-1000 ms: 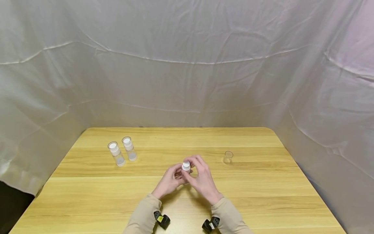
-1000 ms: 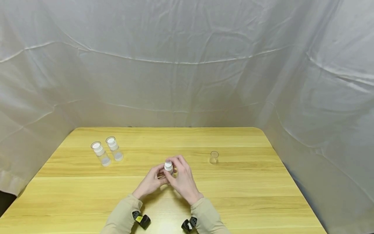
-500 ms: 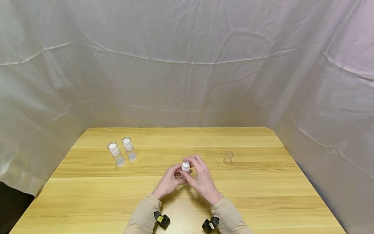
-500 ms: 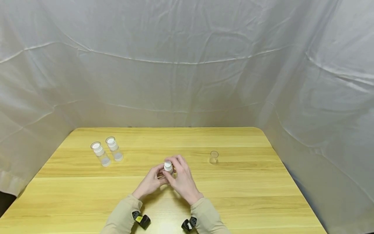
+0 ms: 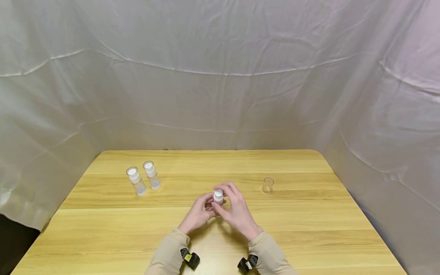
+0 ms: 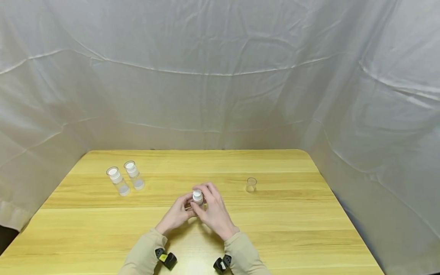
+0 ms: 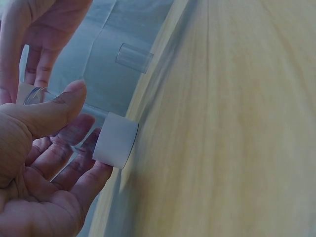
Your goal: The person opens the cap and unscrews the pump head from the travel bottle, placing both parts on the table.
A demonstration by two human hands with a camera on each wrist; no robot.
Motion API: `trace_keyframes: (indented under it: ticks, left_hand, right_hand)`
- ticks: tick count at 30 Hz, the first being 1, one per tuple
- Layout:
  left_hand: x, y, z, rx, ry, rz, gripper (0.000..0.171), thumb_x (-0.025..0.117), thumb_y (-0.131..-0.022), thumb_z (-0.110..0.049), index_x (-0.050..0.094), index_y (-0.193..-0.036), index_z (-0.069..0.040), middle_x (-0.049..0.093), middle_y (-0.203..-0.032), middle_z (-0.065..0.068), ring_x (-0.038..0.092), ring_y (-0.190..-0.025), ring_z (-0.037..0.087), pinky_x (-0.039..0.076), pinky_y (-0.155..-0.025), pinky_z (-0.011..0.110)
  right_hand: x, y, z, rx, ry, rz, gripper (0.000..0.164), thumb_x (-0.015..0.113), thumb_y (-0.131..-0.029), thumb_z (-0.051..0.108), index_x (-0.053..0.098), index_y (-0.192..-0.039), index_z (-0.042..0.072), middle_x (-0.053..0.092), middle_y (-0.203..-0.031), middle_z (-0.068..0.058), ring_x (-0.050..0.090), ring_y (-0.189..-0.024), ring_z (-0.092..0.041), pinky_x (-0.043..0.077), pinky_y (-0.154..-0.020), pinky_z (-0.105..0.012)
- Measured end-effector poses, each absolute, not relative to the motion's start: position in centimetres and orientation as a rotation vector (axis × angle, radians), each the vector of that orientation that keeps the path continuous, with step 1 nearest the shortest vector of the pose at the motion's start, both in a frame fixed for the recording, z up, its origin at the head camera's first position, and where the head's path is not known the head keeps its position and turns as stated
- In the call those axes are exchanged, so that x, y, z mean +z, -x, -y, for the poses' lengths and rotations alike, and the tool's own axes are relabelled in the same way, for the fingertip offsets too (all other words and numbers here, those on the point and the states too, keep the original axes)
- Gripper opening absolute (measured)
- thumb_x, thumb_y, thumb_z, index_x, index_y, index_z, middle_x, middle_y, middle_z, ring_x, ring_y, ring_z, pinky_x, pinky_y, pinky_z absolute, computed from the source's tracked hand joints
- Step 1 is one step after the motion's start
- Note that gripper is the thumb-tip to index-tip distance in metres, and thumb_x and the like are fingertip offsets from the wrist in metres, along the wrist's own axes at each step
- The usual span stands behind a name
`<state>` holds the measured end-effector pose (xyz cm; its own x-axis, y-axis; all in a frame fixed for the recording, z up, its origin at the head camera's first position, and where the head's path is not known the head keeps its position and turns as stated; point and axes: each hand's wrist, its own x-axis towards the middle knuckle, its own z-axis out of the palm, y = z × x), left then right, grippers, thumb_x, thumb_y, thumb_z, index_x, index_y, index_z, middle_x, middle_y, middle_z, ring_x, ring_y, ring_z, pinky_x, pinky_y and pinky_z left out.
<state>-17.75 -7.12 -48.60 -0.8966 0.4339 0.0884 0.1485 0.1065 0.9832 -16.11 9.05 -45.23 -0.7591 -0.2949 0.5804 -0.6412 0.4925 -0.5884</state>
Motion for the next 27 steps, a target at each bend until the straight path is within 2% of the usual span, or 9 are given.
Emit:
trace_keyframes:
  ticks: [6,11,16,23,27]
  left_hand:
    - [-48.65,17.77,7.26,1.887,-0.634,-2.134,0.046,0.068,-0.090,0.003,0.052,-0.131,0.013,0.061,-0.132,0.033,0.060,-0.124,0.046,0.054,-0.107,0.032]
    - [-48.67,17.77,7.21,1.887,-0.639,-2.145,0.044,0.068,-0.089,0.005,0.053,-0.130,0.013,0.062,-0.130,0.034,0.060,-0.124,0.047,0.054,-0.108,0.033]
    - [-48.72,17.77,7.13,1.883,-0.598,-2.156,0.043,0.066,-0.088,0.008,0.054,-0.129,0.013,0.063,-0.129,0.033,0.060,-0.125,0.046,0.053,-0.108,0.033]
    - [-48.69,17.73,7.19,1.878,-0.608,-2.158,0.042,0.068,-0.089,0.005,0.054,-0.128,0.012,0.062,-0.130,0.033,0.060,-0.125,0.046,0.053,-0.109,0.034]
    - [-48.70,17.74,7.27,1.866,-0.627,-2.169,0.045,0.069,-0.090,0.002,0.053,-0.130,0.012,0.062,-0.131,0.033,0.060,-0.124,0.046,0.053,-0.108,0.034]
  right_hand:
    - [-45.28,16.09,-9.00,1.155,-0.755,2.290,0.043,0.082,-0.076,0.000,0.064,-0.115,0.003,0.065,-0.109,-0.010,0.067,-0.099,-0.023,0.063,-0.088,-0.037]
    - [-45.09,16.08,-9.07,1.191,-0.782,2.307,0.038,0.078,-0.079,-0.001,0.064,-0.115,0.003,0.066,-0.110,-0.010,0.068,-0.102,-0.023,0.062,-0.092,-0.038]
    - [-45.04,16.01,-9.13,1.226,-0.780,2.331,0.041,0.079,-0.080,0.002,0.063,-0.118,0.003,0.066,-0.113,-0.010,0.067,-0.105,-0.024,0.060,-0.096,-0.041]
    - [-44.98,15.90,-9.06,1.227,-0.723,2.310,0.045,0.083,-0.076,0.001,0.064,-0.117,0.002,0.065,-0.108,-0.010,0.065,-0.092,-0.020,0.061,-0.082,-0.039]
    - [-44.92,15.89,-9.07,1.222,-0.726,2.314,0.043,0.082,-0.077,-0.001,0.065,-0.116,0.003,0.066,-0.108,-0.010,0.066,-0.094,-0.021,0.062,-0.084,-0.035]
